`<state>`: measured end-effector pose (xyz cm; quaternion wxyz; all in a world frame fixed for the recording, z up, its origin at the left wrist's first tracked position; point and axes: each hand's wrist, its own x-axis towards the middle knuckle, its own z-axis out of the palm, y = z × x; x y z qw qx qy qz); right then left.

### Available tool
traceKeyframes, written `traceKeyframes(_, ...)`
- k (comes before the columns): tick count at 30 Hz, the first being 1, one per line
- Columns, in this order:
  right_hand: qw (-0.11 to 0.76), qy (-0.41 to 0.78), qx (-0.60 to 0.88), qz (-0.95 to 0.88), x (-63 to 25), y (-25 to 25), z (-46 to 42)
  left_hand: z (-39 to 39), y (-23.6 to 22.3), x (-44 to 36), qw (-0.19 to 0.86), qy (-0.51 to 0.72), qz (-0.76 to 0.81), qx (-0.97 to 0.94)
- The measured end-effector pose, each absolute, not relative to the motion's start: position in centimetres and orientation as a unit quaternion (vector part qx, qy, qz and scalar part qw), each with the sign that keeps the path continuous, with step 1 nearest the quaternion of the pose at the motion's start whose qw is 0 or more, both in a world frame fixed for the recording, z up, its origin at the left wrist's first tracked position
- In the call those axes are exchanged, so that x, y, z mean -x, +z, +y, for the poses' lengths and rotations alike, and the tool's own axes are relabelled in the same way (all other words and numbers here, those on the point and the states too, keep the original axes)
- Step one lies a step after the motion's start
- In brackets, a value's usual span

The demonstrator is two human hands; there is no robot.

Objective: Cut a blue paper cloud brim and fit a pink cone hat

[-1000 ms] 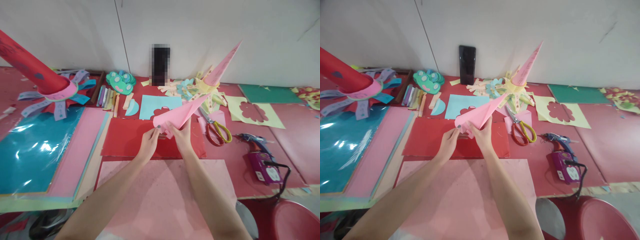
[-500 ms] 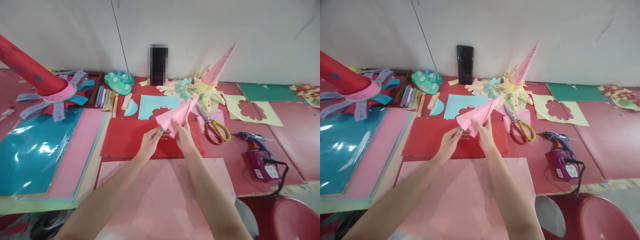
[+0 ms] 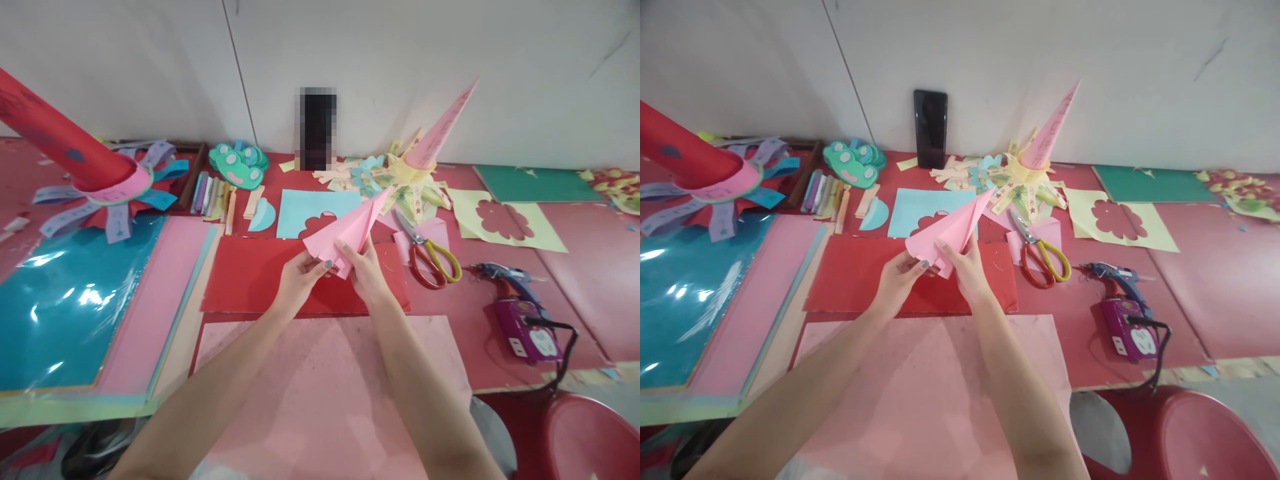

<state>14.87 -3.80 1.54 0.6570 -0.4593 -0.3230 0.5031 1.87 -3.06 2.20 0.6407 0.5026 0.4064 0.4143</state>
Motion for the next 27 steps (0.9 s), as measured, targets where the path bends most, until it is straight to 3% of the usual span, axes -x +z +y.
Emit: traceKeyframes(27,0.639,0.529,0.441,-0.342,-14.08,2.19,-4.38,-2.99,2.06,-1.8,0.584,0.4,0.489,-0.509)
